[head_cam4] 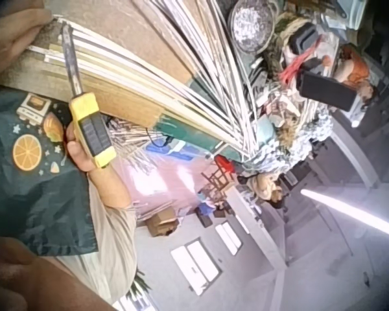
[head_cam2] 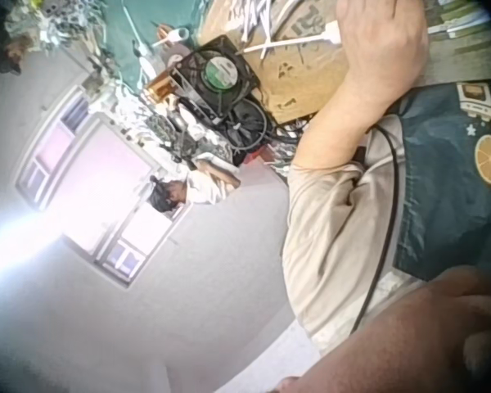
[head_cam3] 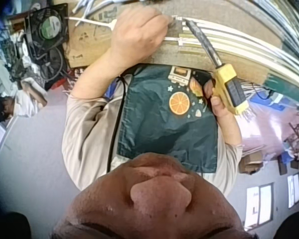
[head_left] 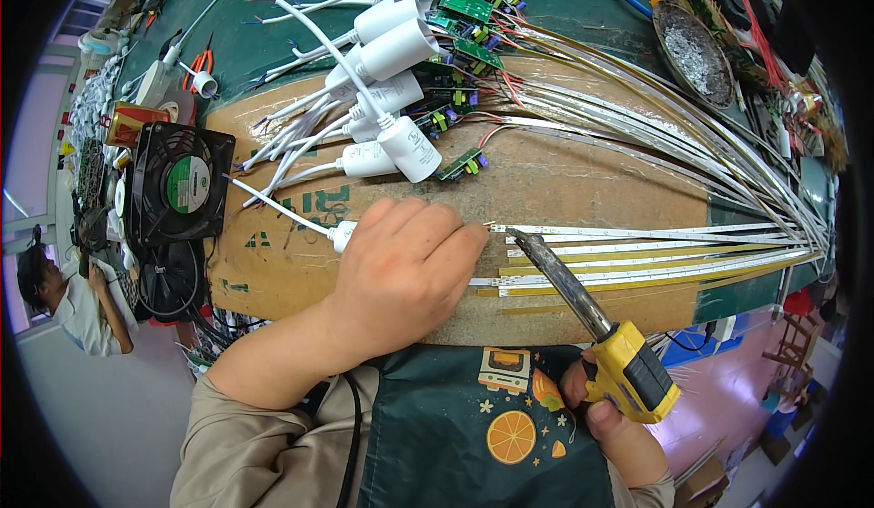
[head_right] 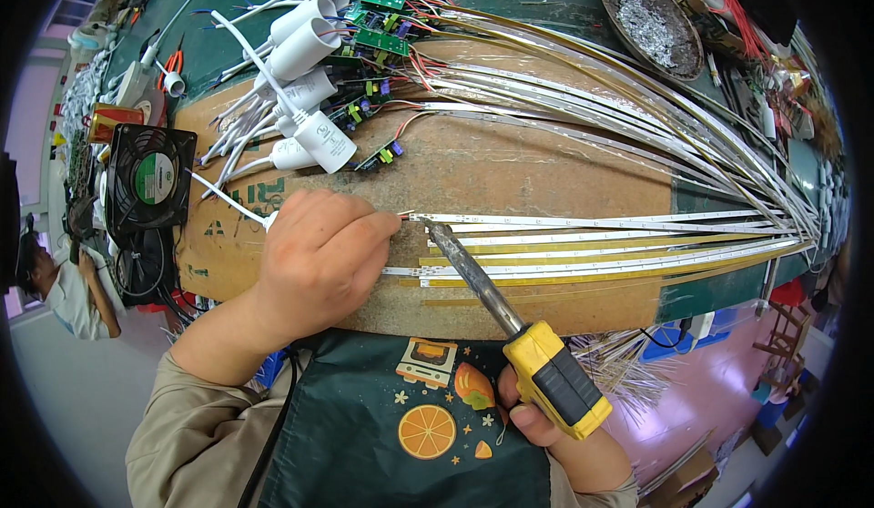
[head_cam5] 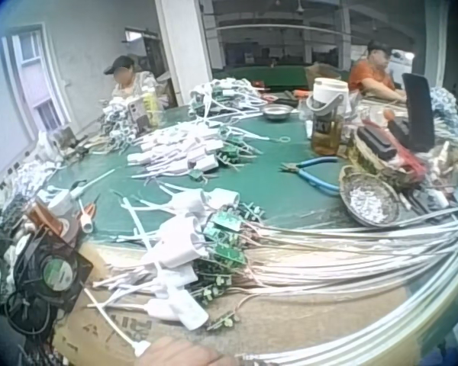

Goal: The person solders wires to an LED strip and a circuit board with a soldering iron, then assembles the circuit board and LED strip into a plastic housing with pliers.

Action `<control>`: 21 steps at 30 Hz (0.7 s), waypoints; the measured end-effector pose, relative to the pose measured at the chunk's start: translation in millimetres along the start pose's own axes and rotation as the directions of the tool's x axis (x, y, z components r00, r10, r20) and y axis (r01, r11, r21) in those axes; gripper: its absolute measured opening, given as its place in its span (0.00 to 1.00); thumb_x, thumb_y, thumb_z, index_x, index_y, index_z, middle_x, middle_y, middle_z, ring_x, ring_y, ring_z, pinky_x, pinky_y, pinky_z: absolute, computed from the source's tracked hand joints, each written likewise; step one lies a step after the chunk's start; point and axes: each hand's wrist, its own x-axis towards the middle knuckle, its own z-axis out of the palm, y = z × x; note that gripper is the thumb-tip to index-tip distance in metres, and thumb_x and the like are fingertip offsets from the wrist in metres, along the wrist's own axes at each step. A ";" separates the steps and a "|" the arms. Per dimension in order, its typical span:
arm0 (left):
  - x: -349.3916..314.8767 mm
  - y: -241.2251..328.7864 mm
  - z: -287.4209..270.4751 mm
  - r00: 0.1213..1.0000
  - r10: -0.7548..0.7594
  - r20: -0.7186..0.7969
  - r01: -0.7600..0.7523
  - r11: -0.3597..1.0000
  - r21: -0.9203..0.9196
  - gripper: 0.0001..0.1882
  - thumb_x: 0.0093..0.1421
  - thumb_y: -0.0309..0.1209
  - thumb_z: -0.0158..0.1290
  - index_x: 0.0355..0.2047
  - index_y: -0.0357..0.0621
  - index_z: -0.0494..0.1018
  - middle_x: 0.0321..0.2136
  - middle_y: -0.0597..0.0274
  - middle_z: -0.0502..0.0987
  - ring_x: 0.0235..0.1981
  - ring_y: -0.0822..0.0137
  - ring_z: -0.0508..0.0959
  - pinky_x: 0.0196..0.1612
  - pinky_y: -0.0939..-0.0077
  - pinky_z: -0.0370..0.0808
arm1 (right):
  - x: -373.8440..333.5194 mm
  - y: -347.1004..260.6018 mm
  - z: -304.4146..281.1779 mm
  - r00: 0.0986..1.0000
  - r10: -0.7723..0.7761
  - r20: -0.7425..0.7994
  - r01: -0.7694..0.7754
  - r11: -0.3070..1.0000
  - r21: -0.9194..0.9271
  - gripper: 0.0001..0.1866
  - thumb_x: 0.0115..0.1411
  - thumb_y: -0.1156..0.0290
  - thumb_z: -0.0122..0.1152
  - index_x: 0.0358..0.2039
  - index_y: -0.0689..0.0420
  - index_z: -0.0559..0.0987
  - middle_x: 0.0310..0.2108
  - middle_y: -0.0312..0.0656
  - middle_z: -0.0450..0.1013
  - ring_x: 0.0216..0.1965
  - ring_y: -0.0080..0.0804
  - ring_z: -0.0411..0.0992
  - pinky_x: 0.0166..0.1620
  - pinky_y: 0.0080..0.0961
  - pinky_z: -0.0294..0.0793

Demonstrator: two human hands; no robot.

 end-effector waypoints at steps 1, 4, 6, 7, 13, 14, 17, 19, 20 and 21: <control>-0.2 -0.3 -0.2 1.000 -0.001 -0.001 0.001 1.000 0.000 0.13 0.39 0.20 0.58 0.29 0.43 0.76 0.23 0.63 0.73 0.23 0.63 0.72 0.27 0.71 0.65 | 0.6 0.1 -0.1 1.000 0.004 -0.002 -0.004 1.000 -0.030 0.17 0.52 0.61 0.66 0.28 0.60 0.71 0.21 0.35 0.65 0.21 0.23 0.62 0.24 0.19 0.61; -0.4 -0.7 -1.3 1.000 0.002 0.021 -0.003 1.000 0.019 0.13 0.39 0.20 0.57 0.29 0.43 0.76 0.24 0.64 0.73 0.24 0.64 0.72 0.27 0.71 0.64 | 2.2 0.3 -0.9 1.000 0.013 0.003 -0.013 0.997 -0.076 0.16 0.52 0.60 0.64 0.28 0.59 0.71 0.20 0.35 0.65 0.20 0.25 0.62 0.24 0.21 0.60; -0.4 -1.0 -1.7 0.999 0.016 0.049 -0.017 0.999 0.031 0.13 0.39 0.21 0.57 0.29 0.44 0.76 0.24 0.65 0.73 0.24 0.66 0.72 0.28 0.72 0.64 | 2.6 0.9 -2.3 1.000 0.018 0.010 -0.017 0.996 -0.092 0.15 0.53 0.60 0.64 0.27 0.58 0.72 0.20 0.35 0.65 0.20 0.25 0.62 0.24 0.21 0.60; -0.6 -1.4 -1.3 0.999 0.015 0.049 -0.017 0.999 0.030 0.13 0.39 0.21 0.57 0.29 0.44 0.76 0.24 0.65 0.73 0.24 0.66 0.72 0.28 0.72 0.64 | 2.0 1.7 -3.5 1.000 0.024 0.016 -0.022 0.993 -0.112 0.15 0.53 0.60 0.63 0.27 0.58 0.72 0.19 0.35 0.65 0.20 0.26 0.62 0.24 0.21 0.60; -0.6 -1.8 -0.1 0.998 0.014 0.059 -0.016 1.000 0.022 0.13 0.39 0.21 0.57 0.29 0.44 0.76 0.24 0.66 0.73 0.24 0.66 0.71 0.28 0.72 0.63 | -4.6 8.2 -12.1 0.991 0.133 0.016 -0.129 0.978 -0.164 0.35 0.47 0.51 0.68 0.50 0.57 0.66 0.21 0.34 0.63 0.21 0.26 0.63 0.27 0.23 0.64; -0.3 -1.8 0.0 0.998 0.009 0.068 -0.010 1.000 0.020 0.13 0.39 0.21 0.58 0.29 0.44 0.76 0.24 0.66 0.73 0.24 0.66 0.71 0.28 0.72 0.63 | -3.3 7.4 -11.0 0.989 0.145 0.008 -0.142 0.977 -0.157 0.34 0.47 0.51 0.68 0.49 0.57 0.67 0.21 0.34 0.63 0.21 0.26 0.63 0.26 0.23 0.64; 0.1 -0.7 -1.2 0.997 0.001 0.080 -0.002 1.000 0.015 0.12 0.39 0.21 0.58 0.29 0.44 0.76 0.24 0.66 0.73 0.25 0.66 0.71 0.29 0.72 0.64 | -3.0 8.8 -11.8 0.992 0.126 0.010 -0.122 0.975 -0.185 0.31 0.47 0.51 0.67 0.45 0.57 0.68 0.21 0.35 0.62 0.21 0.26 0.63 0.25 0.23 0.64; 0.5 -0.5 -1.5 0.996 -0.001 0.085 0.001 1.000 0.009 0.12 0.39 0.21 0.58 0.29 0.43 0.76 0.25 0.65 0.73 0.25 0.66 0.71 0.29 0.72 0.64 | -2.9 8.4 -11.8 0.990 0.141 0.004 -0.138 0.972 -0.189 0.30 0.47 0.51 0.67 0.44 0.56 0.68 0.21 0.35 0.62 0.20 0.26 0.63 0.25 0.23 0.64; 1.0 -0.3 -1.7 0.996 0.000 0.091 0.000 1.000 0.003 0.12 0.39 0.21 0.58 0.29 0.43 0.76 0.25 0.65 0.72 0.25 0.65 0.72 0.29 0.72 0.64 | -2.9 7.9 -11.7 0.988 0.156 -0.002 -0.153 0.969 -0.192 0.30 0.47 0.50 0.67 0.42 0.56 0.67 0.20 0.35 0.62 0.20 0.26 0.62 0.24 0.23 0.64; 1.1 -0.6 -2.1 0.995 0.000 0.097 0.000 1.000 -0.002 0.12 0.39 0.21 0.58 0.29 0.43 0.76 0.25 0.65 0.72 0.25 0.65 0.72 0.29 0.72 0.65 | -0.4 4.9 -9.2 0.988 0.157 0.000 -0.154 0.969 -0.192 0.30 0.47 0.50 0.67 0.42 0.56 0.67 0.20 0.35 0.62 0.20 0.26 0.62 0.24 0.23 0.64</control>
